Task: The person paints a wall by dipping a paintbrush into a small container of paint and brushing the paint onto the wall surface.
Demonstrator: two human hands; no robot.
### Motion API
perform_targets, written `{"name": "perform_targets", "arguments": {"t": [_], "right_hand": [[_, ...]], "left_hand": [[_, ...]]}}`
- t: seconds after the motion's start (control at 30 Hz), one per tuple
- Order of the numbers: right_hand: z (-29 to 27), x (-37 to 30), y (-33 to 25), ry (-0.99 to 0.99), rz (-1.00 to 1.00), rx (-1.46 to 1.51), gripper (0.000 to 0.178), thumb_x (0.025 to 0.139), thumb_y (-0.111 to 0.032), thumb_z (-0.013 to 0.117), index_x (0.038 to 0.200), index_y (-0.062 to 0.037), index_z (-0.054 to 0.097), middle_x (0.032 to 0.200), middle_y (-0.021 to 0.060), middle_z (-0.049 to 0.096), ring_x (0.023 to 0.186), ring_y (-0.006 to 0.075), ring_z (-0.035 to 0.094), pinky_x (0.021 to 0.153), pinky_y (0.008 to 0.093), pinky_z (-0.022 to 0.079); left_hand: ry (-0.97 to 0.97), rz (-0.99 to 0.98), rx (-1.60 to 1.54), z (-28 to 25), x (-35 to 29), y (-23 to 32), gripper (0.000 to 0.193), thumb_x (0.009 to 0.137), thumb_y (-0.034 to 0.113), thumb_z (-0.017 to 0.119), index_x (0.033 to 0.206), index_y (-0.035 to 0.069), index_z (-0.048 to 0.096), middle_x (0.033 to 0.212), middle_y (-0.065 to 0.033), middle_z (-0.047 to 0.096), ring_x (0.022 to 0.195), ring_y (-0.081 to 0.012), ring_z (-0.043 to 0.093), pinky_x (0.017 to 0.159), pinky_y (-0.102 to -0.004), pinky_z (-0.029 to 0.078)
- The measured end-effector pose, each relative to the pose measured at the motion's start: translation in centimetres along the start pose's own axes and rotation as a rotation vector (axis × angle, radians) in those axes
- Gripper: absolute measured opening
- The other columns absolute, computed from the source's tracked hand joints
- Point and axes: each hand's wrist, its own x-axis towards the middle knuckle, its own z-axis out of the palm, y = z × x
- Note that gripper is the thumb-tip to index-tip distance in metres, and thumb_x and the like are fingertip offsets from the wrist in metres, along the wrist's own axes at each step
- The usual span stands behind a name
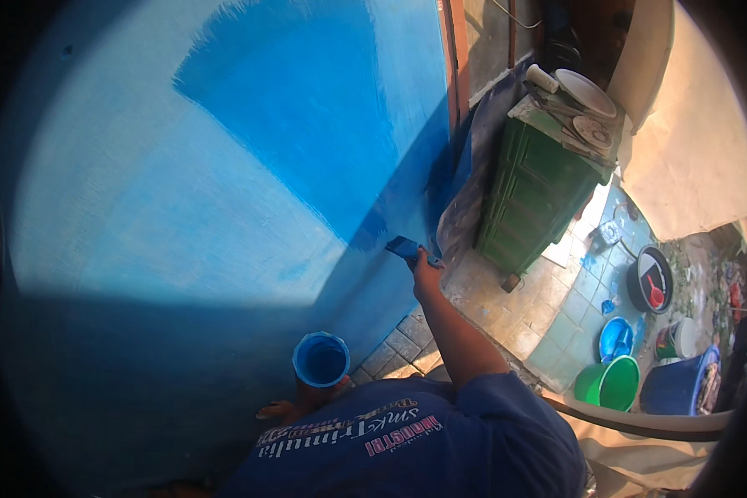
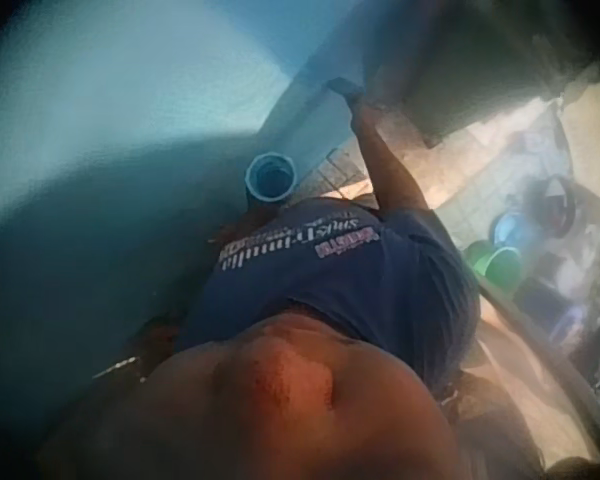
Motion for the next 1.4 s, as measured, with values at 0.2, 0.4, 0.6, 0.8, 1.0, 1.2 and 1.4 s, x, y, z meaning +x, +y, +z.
{"name": "perform_targets", "arguments": {"t": [0.2, 0.4, 0.6, 0.8, 1.0, 1.2, 1.4], "right_hand": [[11.4, -7.6, -12.9, -0.329, -0.46, 0.049, 0.04, 0.102, -0.019, 0.061, 0.136, 0.0033, 0.06, 0.123, 0.0195, 0.066, 0.109, 0.0214, 0.067, 0.101, 0.0357, 0.055], [5.5, -1.8, -7.2, -0.254, -0.339, 0.01, 0.042, 0.103, -0.023, 0.061, 0.138, 0.0003, 0.06, 0.126, 0.0185, 0.065, 0.111, 0.0214, 0.067, 0.1, 0.0337, 0.053], [1.1, 0.1, -1.4, 0.071, -0.219, -0.289, 0.04, 0.099, -0.022, 0.064, 0.133, -0.0013, 0.065, 0.116, 0.0152, 0.069, 0.105, 0.0195, 0.068, 0.096, 0.031, 0.053], [12.1, -9.2, -14.4, -0.409, -0.604, -0.236, 0.04, 0.101, -0.025, 0.063, 0.135, -0.003, 0.064, 0.109, 0.0127, 0.072, 0.099, 0.0158, 0.069, 0.096, 0.0304, 0.053], [5.9, -4.8, -5.5, -0.385, -0.202, 0.027, 0.048, 0.105, -0.025, 0.057, 0.144, 0.0018, 0.051, 0.136, 0.0213, 0.058, 0.115, 0.0259, 0.066, 0.107, 0.0375, 0.051], [-1.7, -0.2, 4.0, -0.049, -0.086, -0.134, 0.046, 0.103, -0.025, 0.059, 0.141, 0.0013, 0.056, 0.127, 0.0199, 0.064, 0.108, 0.0239, 0.068, 0.103, 0.0343, 0.053], [9.8, -10.2, -9.9, -0.461, -0.477, -0.146, 0.043, 0.105, -0.024, 0.058, 0.142, -0.0017, 0.057, 0.122, 0.0183, 0.069, 0.105, 0.0224, 0.07, 0.097, 0.0331, 0.053]], "left_hand": [[0.001, -0.032, -0.003, 0.3, 0.5, 0.1, 0.07, 0.071, 0.027, 0.094, 0.127, 0.003, 0.059, 0.119, -0.0118, 0.068, 0.109, -0.0236, 0.067, 0.094, -0.0392, 0.053], [-0.023, -0.024, -0.021, 0.9, 1.8, 0.2, 0.071, 0.072, 0.028, 0.093, 0.129, 0.004, 0.057, 0.122, -0.0114, 0.067, 0.11, -0.0228, 0.066, 0.094, -0.0389, 0.053], [-0.041, -0.008, -0.025, 0.4, 2.5, 0.5, 0.072, 0.074, 0.03, 0.092, 0.131, 0.004, 0.056, 0.124, -0.011, 0.066, 0.112, -0.022, 0.064, 0.095, -0.0386, 0.052], [-0.027, 0.005, -0.031, -0.1, 2.5, 0.2, 0.073, 0.075, 0.031, 0.092, 0.133, 0.005, 0.055, 0.126, -0.0106, 0.064, 0.114, -0.0212, 0.063, 0.095, -0.0383, 0.052], [-0.031, 0.029, -0.078, 0.3, 2.6, 0.3, 0.077, 0.077, 0.039, 0.089, 0.135, 0.006, 0.053, 0.129, -0.0109, 0.062, 0.118, -0.0217, 0.06, 0.098, -0.0387, 0.049], [-0.054, -0.028, -0.096, 0.0, 2.3, 0.7, 0.077, 0.077, 0.041, 0.089, 0.135, 0.006, 0.052, 0.129, -0.0106, 0.062, 0.118, -0.0214, 0.06, 0.099, -0.0388, 0.048], [-0.056, -0.081, -0.092, -0.8, 1.0, 0.6, 0.076, 0.077, 0.04, 0.089, 0.135, 0.006, 0.052, 0.129, -0.0099, 0.061, 0.117, -0.0211, 0.06, 0.098, -0.038, 0.047]]}}
